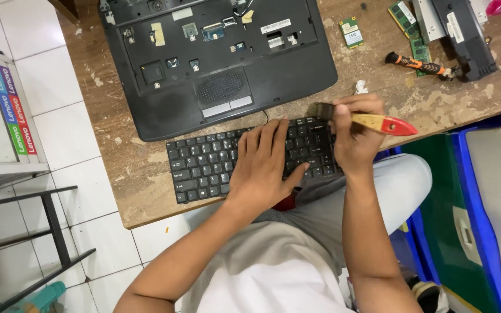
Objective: Cleaning a laptop keyboard using a cloth and a brush.
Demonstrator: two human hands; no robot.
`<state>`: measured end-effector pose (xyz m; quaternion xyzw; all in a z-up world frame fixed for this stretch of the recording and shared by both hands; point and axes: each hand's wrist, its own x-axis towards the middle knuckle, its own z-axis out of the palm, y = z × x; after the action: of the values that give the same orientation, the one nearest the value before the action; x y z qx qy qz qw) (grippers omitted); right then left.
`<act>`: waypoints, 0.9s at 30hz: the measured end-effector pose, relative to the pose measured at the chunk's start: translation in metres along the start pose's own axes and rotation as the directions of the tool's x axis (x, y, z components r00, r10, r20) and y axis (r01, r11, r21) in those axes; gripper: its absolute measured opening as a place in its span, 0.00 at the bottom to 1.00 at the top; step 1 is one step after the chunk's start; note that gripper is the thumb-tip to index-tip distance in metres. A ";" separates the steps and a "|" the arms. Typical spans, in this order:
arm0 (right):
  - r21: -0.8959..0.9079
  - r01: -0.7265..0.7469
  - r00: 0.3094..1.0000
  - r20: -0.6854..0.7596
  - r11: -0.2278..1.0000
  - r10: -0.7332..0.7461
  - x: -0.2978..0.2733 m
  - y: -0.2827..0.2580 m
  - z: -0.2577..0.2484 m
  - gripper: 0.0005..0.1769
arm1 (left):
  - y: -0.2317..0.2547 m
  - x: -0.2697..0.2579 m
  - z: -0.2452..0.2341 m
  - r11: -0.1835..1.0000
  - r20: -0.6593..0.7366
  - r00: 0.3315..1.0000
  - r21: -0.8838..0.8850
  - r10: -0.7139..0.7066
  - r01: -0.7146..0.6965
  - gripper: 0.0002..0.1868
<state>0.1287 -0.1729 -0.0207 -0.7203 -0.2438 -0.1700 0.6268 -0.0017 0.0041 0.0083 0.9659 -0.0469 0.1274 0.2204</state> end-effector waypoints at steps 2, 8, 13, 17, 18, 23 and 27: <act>0.023 -0.059 0.996 -0.063 0.998 0.060 0.004 -0.012 0.003 0.15 | -0.005 0.001 -0.006 0.999 0.034 0.998 0.008 0.050 -0.050 0.51; 0.064 -0.151 0.960 -0.230 0.986 0.162 0.000 -0.001 0.002 0.12 | -0.028 0.019 -0.031 0.921 0.233 0.921 0.163 0.311 -0.353 0.55; 0.086 -0.207 0.939 -0.264 0.975 0.223 -0.001 -0.004 0.003 0.10 | -0.041 0.041 -0.039 0.808 0.376 0.805 0.200 0.459 -0.554 0.63; 0.112 -0.190 0.929 -0.301 0.975 0.216 0.002 -0.002 0.007 0.10 | -0.036 0.053 -0.049 0.810 0.468 0.769 0.169 0.436 -0.562 0.65; 0.113 -0.177 0.927 -0.315 0.978 0.204 0.003 -0.002 0.008 0.10 | -0.032 0.054 -0.052 0.818 0.502 0.767 0.184 0.399 -0.546 0.63; 0.191 -0.140 0.917 -0.344 0.972 0.200 -0.002 -0.001 0.008 0.11 | -0.039 0.049 -0.055 0.845 0.367 0.816 0.127 0.446 -0.519 0.60; 0.160 -0.073 0.926 -0.357 0.984 0.127 -0.013 0.017 0.007 0.16 | -0.042 0.045 -0.056 0.888 0.283 0.866 0.091 0.411 -0.451 0.61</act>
<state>0.1272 -0.1697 -0.0434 -0.6405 -0.0975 -0.2509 0.7193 0.0353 0.0642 0.0516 0.9531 -0.2801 0.0512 0.1028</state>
